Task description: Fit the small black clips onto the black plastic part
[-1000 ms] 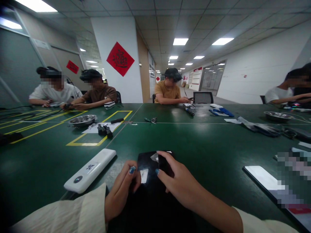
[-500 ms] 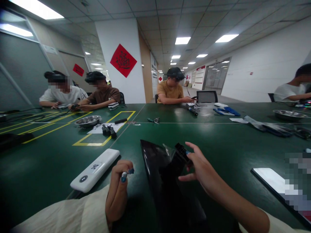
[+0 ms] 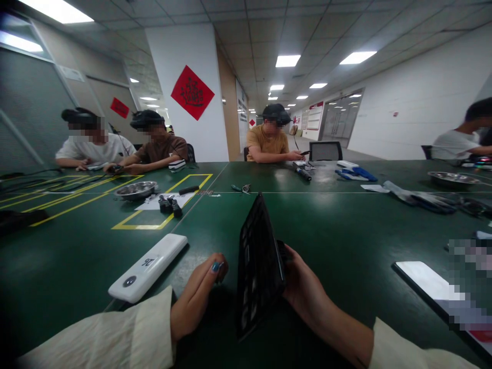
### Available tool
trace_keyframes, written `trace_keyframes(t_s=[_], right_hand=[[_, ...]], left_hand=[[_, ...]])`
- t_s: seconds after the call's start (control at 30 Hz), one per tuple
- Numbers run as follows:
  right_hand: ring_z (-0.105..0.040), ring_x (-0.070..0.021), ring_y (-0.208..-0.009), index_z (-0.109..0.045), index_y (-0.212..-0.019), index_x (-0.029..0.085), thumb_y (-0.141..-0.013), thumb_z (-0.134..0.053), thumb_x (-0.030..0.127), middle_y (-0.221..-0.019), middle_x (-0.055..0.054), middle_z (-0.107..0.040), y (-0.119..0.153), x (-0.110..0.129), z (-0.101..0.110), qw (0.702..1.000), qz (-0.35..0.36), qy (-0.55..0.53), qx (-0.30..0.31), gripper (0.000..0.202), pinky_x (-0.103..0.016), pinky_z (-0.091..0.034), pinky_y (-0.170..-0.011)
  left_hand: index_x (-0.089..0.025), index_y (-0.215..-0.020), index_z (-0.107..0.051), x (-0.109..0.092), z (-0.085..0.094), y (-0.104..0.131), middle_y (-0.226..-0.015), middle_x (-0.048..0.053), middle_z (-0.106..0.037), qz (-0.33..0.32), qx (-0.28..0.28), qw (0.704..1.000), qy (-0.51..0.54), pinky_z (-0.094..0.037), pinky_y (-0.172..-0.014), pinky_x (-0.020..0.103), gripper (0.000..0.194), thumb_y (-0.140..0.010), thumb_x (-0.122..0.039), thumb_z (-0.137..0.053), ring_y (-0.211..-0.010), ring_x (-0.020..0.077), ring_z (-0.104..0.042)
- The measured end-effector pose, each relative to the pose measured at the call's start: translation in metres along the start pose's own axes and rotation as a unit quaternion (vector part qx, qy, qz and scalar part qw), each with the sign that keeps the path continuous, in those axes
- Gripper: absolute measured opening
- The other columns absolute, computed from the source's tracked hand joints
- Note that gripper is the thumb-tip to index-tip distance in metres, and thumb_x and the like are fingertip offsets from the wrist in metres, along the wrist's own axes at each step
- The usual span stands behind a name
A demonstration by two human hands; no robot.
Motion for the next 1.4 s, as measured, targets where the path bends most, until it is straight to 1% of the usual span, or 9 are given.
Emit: trace_keyframes(t_s=[0.1, 0.2, 0.33, 0.5, 0.67, 0.8, 0.9, 1.13, 1.4], right_hand=[[-0.056, -0.0155, -0.06, -0.045, -0.123, 0.025, -0.071, -0.05, 0.023, -0.081, -0.002, -0.062, 0.005, -0.006, -0.005, 1.0, 0.006, 0.019, 0.008, 0.052, -0.028, -0.044, -0.054], [-0.052, -0.0148, -0.053, -0.04, -0.127, 0.025, -0.074, -0.048, 0.026, -0.073, 0.0, -0.059, 0.009, -0.005, -0.01, 0.998, -0.009, 0.059, 0.02, 0.053, -0.027, -0.039, -0.047], [-0.054, -0.0145, -0.054, -0.029, -0.131, 0.024, -0.074, -0.048, 0.027, -0.07, 0.002, -0.059, 0.012, -0.002, -0.012, 0.991, -0.023, 0.109, 0.073, 0.06, -0.027, -0.04, -0.052], [-0.058, -0.015, -0.061, -0.017, -0.132, 0.022, -0.072, -0.051, 0.027, -0.079, -0.002, -0.064, 0.014, -0.003, -0.011, 0.984, -0.027, 0.117, 0.133, 0.069, -0.029, -0.044, -0.063], [-0.059, -0.0158, -0.06, -0.028, -0.128, 0.023, -0.07, -0.054, 0.03, -0.076, -0.001, -0.063, 0.015, -0.004, -0.014, 0.985, -0.023, 0.133, 0.111, 0.064, -0.031, -0.045, -0.064], [-0.062, -0.0183, -0.075, -0.042, -0.123, 0.024, -0.073, -0.055, 0.035, -0.093, -0.004, -0.064, 0.015, -0.002, -0.016, 0.982, -0.004, 0.148, 0.117, 0.053, -0.035, -0.046, -0.074], [-0.061, -0.0199, -0.084, -0.044, -0.121, 0.023, -0.073, -0.057, 0.037, -0.1, -0.006, -0.063, 0.016, -0.001, -0.017, 0.981, -0.001, 0.156, 0.118, 0.052, -0.036, -0.045, -0.078], [-0.058, -0.0144, -0.057, -0.023, -0.117, 0.024, -0.068, -0.06, 0.035, -0.072, 0.001, -0.06, 0.014, -0.005, -0.014, 0.98, -0.02, 0.147, 0.136, 0.062, -0.028, -0.041, -0.057], [-0.057, -0.0141, -0.056, -0.015, -0.117, 0.025, -0.067, -0.058, 0.032, -0.078, -0.001, -0.06, 0.014, -0.009, -0.011, 0.977, -0.018, 0.134, 0.164, 0.066, -0.026, -0.039, -0.054]], left_hand=[[-0.019, -0.067, -0.034, 0.005, -0.001, -0.002, -0.065, -0.002, -0.036, 0.033, -0.001, 0.999, 0.021, -0.032, -0.061, 0.027, 0.036, -0.094, -0.041, -0.024, -0.061, 0.0136, -0.036], [-0.019, -0.066, -0.035, 0.012, -0.002, -0.006, -0.061, -0.003, -0.036, 0.073, 0.01, 0.996, 0.049, -0.032, -0.057, 0.025, 0.038, -0.093, -0.044, -0.026, -0.057, 0.0124, -0.034], [-0.018, -0.068, -0.041, 0.016, 0.0, -0.01, -0.061, -0.003, -0.038, 0.09, 0.025, 0.993, 0.073, -0.033, -0.056, 0.025, 0.04, -0.092, -0.048, -0.029, -0.058, 0.0125, -0.036], [-0.017, -0.075, -0.046, 0.015, 0.0, -0.013, -0.065, -0.002, -0.041, 0.099, 0.041, 0.989, 0.098, -0.034, -0.059, 0.025, 0.04, -0.09, -0.05, -0.031, -0.061, 0.013, -0.038], [-0.017, -0.075, -0.048, 0.018, -0.005, -0.011, -0.064, -0.002, -0.041, 0.115, 0.048, 0.984, 0.126, -0.033, -0.054, 0.024, 0.044, -0.088, -0.056, -0.033, -0.058, 0.0122, -0.037], [-0.017, -0.072, -0.046, 0.021, -0.008, -0.009, -0.061, -0.003, -0.037, 0.125, 0.07, 0.981, 0.131, -0.03, -0.049, 0.022, 0.045, -0.087, -0.057, -0.033, -0.054, 0.0109, -0.034], [-0.016, -0.074, -0.049, 0.019, -0.007, -0.009, -0.06, -0.003, -0.037, 0.124, 0.075, 0.983, 0.113, -0.03, -0.048, 0.022, 0.045, -0.089, -0.055, -0.031, -0.054, 0.0111, -0.034], [-0.016, -0.08, -0.054, 0.01, -0.003, -0.011, -0.071, 0.001, -0.052, 0.083, 0.072, 0.993, 0.039, -0.038, -0.062, 0.025, 0.041, -0.092, -0.046, -0.03, -0.067, 0.0152, -0.046], [-0.017, -0.077, -0.05, 0.008, -0.001, -0.013, -0.074, 0.0, -0.054, 0.076, 0.052, 0.996, 0.011, -0.04, -0.066, 0.026, 0.034, -0.091, -0.044, -0.034, -0.07, 0.0158, -0.048]])
Point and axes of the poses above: each hand's wrist, its own y-axis away from the middle knuckle, its own z-axis out of the back of the hand, x = y × z, the point moved 2 cm from there along -y, towards the middle knuckle
